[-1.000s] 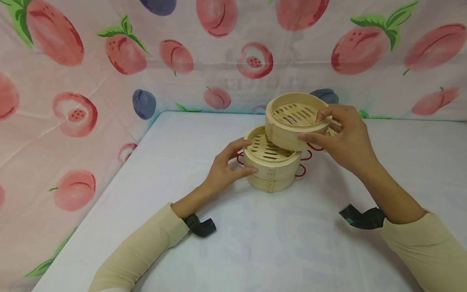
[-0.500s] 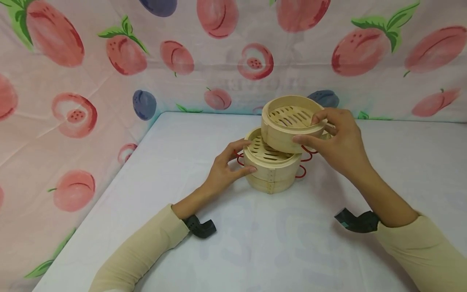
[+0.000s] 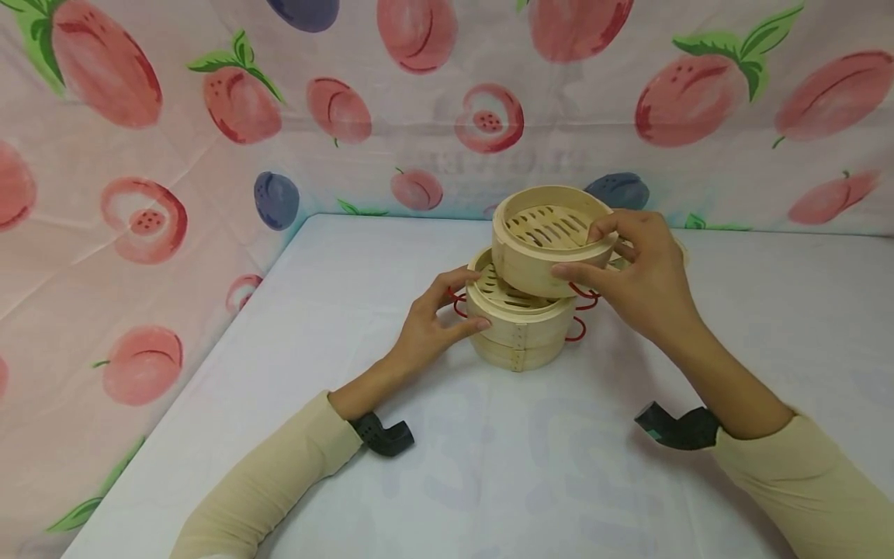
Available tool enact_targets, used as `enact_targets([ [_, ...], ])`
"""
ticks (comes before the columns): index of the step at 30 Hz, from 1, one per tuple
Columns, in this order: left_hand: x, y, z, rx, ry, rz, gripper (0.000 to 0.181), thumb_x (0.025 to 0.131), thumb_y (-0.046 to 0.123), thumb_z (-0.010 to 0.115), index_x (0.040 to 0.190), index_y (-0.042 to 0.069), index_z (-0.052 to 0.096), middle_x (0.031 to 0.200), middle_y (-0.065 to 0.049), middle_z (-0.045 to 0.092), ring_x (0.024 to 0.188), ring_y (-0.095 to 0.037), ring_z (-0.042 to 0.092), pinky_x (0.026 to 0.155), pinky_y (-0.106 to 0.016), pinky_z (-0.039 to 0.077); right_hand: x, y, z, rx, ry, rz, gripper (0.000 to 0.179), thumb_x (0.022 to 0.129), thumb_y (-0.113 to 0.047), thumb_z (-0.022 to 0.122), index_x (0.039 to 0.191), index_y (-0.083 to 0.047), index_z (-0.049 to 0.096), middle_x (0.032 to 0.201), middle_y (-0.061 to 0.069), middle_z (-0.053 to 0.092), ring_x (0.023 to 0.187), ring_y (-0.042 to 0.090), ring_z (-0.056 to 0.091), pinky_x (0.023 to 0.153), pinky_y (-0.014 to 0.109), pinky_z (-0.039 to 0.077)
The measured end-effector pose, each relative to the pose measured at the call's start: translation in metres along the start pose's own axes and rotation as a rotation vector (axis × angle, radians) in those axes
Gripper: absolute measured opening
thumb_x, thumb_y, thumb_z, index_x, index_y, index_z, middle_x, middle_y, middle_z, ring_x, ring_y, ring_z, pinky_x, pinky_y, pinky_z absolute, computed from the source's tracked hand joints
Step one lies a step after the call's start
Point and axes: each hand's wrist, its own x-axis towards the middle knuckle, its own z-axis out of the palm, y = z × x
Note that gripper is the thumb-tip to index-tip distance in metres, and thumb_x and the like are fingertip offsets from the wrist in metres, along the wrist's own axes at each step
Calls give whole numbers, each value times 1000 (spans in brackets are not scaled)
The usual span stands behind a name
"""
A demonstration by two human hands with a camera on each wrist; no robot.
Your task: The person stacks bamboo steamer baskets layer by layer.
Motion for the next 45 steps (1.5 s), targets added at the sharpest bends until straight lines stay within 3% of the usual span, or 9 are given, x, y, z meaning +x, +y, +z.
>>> enact_targets([
  [5,1,20,-2,-13,1,10,61,77,-6,76,129,0,44,135,-23,45,118,-34,50,93,-56,43,-1,-2,2,-2,-3,-6,43,69,-26,88,91,-5,58,109,6,48,116,18,38,98,55,42],
  [9,1,33,-3,-13,-2,-7,59,77,-8,75,126,-2,43,133,-23,45,116,-34,51,93,-57,43,-2,-3,3,4,-27,11,43,70,-26,88,91,-5,57,111,6,45,117,18,37,99,55,41],
  [23,1,32,-2,-14,-3,4,63,78,-8,74,128,0,38,134,-24,42,119,-40,50,94,-55,44,-5,-5,7,4,-77,70,45,73,-32,85,96,-6,55,116,7,42,120,22,34,100,54,39],
  [39,3,33,-5,-27,-12,-8,67,79,-8,73,129,0,30,133,-24,45,122,-37,49,96,-52,44,-6,-7,11,49,-95,46,42,72,-28,86,93,-8,56,113,5,41,117,17,35,100,55,39],
  [43,3,31,-5,-27,-10,-2,68,79,-8,73,129,1,29,133,-24,47,122,-36,49,95,-53,44,-6,-8,11,56,-97,38,41,72,-26,86,93,-7,56,113,5,41,117,17,34,100,55,39],
  [45,2,22,-3,-32,-6,1,70,78,-9,74,130,3,29,133,-23,48,122,-35,49,95,-52,44,-6,-9,11,52,-101,36,42,72,-26,86,93,-6,56,114,7,41,118,19,34,100,55,39],
])
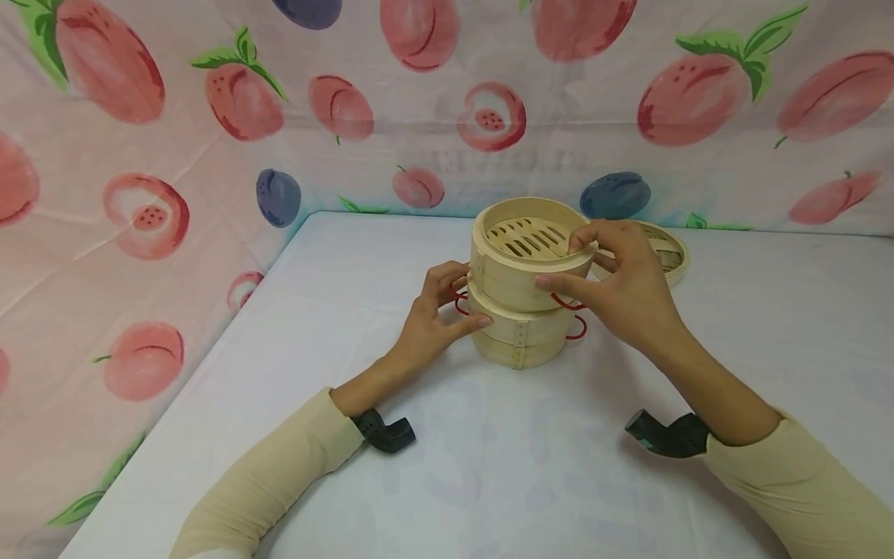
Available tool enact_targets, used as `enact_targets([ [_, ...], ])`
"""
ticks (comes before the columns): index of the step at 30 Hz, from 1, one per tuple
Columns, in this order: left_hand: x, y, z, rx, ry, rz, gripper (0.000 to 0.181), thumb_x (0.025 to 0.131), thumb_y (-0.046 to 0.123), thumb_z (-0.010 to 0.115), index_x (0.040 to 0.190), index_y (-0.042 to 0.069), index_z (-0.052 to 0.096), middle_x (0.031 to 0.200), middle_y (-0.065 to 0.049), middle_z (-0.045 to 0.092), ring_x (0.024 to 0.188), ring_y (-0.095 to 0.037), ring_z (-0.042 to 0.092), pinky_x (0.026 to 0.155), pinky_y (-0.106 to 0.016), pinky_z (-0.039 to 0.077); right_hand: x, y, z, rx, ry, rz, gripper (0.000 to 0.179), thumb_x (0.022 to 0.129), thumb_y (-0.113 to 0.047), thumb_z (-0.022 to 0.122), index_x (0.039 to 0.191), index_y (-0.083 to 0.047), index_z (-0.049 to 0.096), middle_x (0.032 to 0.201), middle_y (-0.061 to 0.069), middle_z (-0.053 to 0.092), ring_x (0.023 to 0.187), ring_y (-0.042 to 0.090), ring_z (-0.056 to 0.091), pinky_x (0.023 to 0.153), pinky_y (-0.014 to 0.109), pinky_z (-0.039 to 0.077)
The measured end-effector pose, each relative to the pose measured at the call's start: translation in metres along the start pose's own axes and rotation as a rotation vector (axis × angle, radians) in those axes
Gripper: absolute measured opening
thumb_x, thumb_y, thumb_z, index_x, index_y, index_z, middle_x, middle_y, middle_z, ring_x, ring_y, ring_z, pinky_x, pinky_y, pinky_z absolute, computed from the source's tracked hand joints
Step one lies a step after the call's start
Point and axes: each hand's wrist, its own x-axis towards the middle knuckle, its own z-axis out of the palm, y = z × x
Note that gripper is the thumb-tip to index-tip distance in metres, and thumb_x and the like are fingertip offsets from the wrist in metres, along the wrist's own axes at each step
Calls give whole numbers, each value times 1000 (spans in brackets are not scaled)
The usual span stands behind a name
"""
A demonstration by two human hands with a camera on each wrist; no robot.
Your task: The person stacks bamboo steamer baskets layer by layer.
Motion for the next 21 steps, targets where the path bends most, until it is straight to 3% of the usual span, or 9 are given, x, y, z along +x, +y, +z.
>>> enact_targets([
  [6,-1,-26,2,2,8,-1,74,79,1,77,134,13,29,135,-12,50,123,-23,50,96,-41,45,0,-1,1,-15,-2,2,43,71,-25,87,96,-6,56,117,9,40,120,21,33,100,55,39],
  [13,0,9,-1,0,0,5,68,78,-10,73,127,-2,27,131,-26,48,120,-39,50,94,-54,44,-3,-2,2,-20,5,-11,43,71,-23,87,97,-5,56,114,10,40,116,21,34,100,55,40],
  [21,1,7,-2,-17,-17,19,70,82,1,74,129,0,21,132,-26,47,121,-39,48,96,-55,42,-5,-3,6,-21,5,-42,44,70,-23,88,94,-5,56,115,12,37,116,22,33,101,55,39],
])
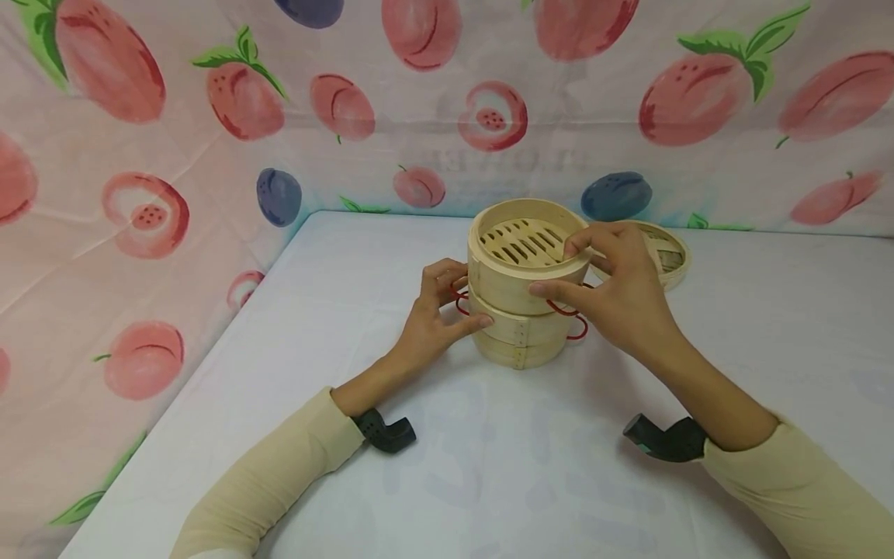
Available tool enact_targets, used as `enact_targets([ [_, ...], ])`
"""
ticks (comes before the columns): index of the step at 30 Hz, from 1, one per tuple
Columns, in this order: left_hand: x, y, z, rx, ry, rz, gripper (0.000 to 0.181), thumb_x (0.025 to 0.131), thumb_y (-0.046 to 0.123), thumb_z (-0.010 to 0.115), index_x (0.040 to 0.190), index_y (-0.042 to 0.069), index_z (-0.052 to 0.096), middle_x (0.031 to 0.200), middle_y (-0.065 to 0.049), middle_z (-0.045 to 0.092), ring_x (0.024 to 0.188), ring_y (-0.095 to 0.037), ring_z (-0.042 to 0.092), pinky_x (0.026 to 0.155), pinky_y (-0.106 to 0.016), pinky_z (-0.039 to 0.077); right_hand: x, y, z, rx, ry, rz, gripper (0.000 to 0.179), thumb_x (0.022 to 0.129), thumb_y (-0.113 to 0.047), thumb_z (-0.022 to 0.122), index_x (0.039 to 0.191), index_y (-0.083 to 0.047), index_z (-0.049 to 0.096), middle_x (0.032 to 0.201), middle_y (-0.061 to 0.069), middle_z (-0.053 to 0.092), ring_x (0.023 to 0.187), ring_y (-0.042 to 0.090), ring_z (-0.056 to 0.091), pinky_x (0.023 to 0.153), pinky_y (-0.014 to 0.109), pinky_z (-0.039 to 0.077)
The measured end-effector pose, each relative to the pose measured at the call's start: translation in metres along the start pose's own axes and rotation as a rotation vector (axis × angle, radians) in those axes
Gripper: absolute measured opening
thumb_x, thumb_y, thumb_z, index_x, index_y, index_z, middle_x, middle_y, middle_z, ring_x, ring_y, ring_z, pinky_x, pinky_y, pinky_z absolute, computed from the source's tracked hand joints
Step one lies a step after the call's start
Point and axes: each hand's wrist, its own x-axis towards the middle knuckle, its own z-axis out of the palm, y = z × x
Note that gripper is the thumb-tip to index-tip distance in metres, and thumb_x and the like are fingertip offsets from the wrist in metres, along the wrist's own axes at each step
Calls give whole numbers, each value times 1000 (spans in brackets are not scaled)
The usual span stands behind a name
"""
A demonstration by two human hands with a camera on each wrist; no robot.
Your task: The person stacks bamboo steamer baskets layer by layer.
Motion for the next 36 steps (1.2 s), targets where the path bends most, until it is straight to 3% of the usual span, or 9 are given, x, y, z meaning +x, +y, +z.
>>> enact_targets([
  [7,-1,2,1,-6,9,-29,88,79,-10,72,141,2,11,136,-29,45,119,-40,50,97,-56,41,-1,-1,1,-3,-10,-21,45,69,-21,87,94,-3,55,114,14,36,116,24,34,102,52,39],
  [12,0,3,0,3,4,-37,93,78,-9,73,145,4,9,136,-28,46,120,-38,49,97,-55,41,-1,-2,-1,-55,-38,-18,47,71,-25,86,96,-3,52,114,16,36,115,26,36,98,51,43],
  [20,4,13,-4,55,20,-33,96,82,18,78,148,7,7,143,-24,38,132,-32,36,98,-55,37,2,1,-15,-122,-235,18,78,76,-37,81,126,-2,31,126,18,37,117,36,48,92,54,47],
  [26,7,18,-4,117,-18,26,108,71,-1,83,148,6,7,144,-23,37,134,-26,35,101,-53,36,6,3,-29,-65,-357,74,82,79,-32,79,133,-9,21,133,16,36,122,37,46,98,54,42],
  [31,7,20,-2,165,-21,79,111,68,-1,85,148,7,8,148,-21,31,132,-28,39,100,-45,39,6,2,-33,-33,-387,79,86,78,-29,80,136,-8,20,134,14,34,124,35,44,100,54,40],
  [36,8,19,-2,178,-15,118,107,69,-2,84,147,4,11,151,-21,24,129,-33,42,97,-44,40,6,2,-33,-61,-427,117,106,76,-35,81,148,-12,8,143,14,29,127,35,42,98,53,42],
])
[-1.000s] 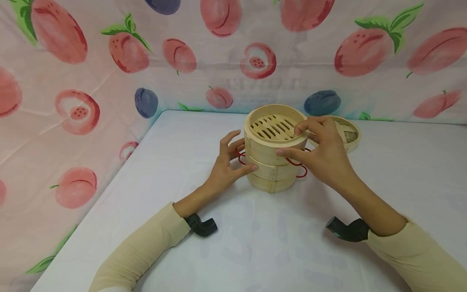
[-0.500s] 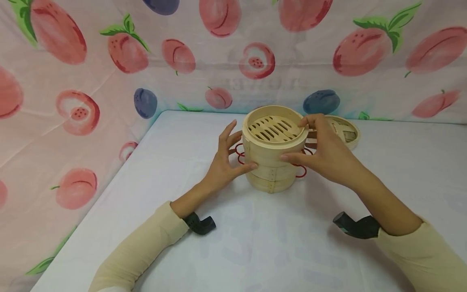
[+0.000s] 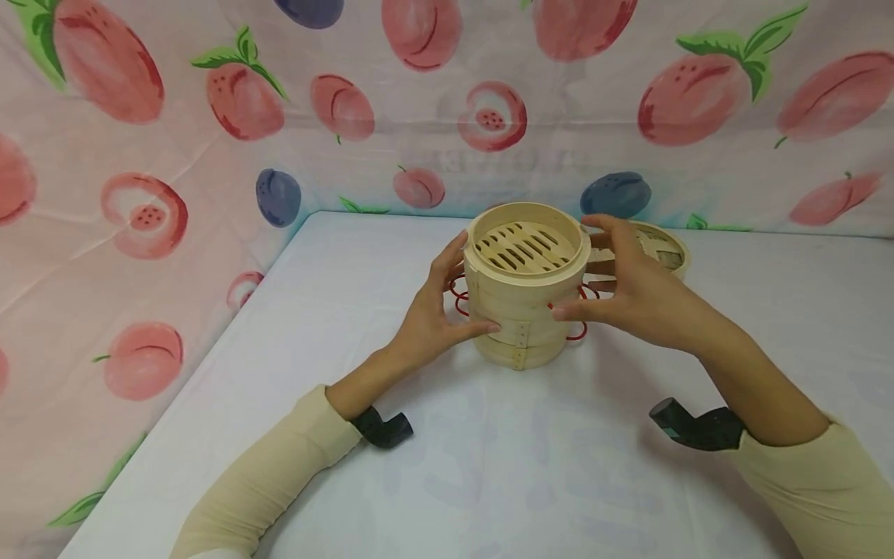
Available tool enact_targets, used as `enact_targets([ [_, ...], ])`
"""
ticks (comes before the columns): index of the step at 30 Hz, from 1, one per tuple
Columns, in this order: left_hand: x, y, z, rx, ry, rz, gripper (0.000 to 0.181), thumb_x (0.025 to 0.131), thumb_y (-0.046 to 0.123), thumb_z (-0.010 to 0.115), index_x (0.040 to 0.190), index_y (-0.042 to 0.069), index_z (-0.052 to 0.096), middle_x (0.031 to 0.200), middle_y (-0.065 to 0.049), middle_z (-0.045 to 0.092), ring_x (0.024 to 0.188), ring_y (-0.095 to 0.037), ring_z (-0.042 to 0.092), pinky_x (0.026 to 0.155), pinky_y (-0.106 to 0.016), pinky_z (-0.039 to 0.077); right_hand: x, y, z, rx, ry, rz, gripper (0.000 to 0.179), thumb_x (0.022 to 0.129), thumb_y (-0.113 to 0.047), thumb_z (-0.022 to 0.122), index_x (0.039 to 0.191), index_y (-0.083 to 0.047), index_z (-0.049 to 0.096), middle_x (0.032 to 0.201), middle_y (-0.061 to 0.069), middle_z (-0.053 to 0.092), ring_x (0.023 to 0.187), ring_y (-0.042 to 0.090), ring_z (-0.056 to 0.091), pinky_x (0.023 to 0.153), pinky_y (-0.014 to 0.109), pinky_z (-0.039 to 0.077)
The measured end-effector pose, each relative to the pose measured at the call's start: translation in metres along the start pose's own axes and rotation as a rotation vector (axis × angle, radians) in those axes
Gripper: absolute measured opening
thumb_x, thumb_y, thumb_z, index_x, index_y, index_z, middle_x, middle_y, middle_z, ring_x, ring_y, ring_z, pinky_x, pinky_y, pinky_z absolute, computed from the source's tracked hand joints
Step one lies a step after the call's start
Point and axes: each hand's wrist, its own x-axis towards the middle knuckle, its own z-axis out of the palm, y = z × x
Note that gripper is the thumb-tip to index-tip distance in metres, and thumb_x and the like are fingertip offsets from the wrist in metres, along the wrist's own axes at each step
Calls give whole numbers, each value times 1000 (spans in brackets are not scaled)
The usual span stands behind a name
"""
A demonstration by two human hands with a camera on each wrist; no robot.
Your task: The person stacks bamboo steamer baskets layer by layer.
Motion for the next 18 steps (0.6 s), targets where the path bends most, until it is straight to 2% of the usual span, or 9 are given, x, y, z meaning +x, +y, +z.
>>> enact_targets([
  [2,0,-2,0,-3,-2,8,106,69,-2,84,147,5,12,151,-21,24,128,-34,43,97,-45,41,1,2,1,-13,-17,-23,111,76,-34,82,152,-14,4,147,12,26,128,36,42,98,53,42],
  [4,-1,-9,2,-9,-3,8,106,69,-2,84,147,5,13,152,-20,23,128,-35,43,96,-46,41,2,4,2,-23,-29,-64,113,74,-31,83,153,-15,3,150,11,23,128,37,42,98,54,42],
  [8,-3,-27,6,-28,3,-36,109,68,3,86,149,13,13,155,-10,23,129,-30,42,94,-48,42,3,8,3,-26,-26,-142,111,73,-25,84,152,-15,8,148,8,26,124,34,47,96,52,44],
  [12,-5,-35,6,-63,-5,-89,111,70,7,86,152,23,11,149,-4,34,130,-21,42,93,-48,44,3,9,3,-23,-30,-150,109,74,-24,84,152,-15,9,147,8,28,117,31,53,94,51,47],
  [15,-6,-36,7,-149,-29,-135,113,74,4,82,153,29,5,143,-8,42,126,-19,46,96,-44,45,3,10,2,-31,-32,-144,108,75,-29,83,153,-16,9,147,6,27,114,30,55,93,52,47],
  [18,-8,-37,9,-221,-42,-184,114,77,1,79,152,33,-1,142,-12,42,124,-19,49,100,-38,43,2,10,1,-42,-33,-141,108,75,-33,82,152,-16,9,146,5,28,113,29,55,91,52,48],
])
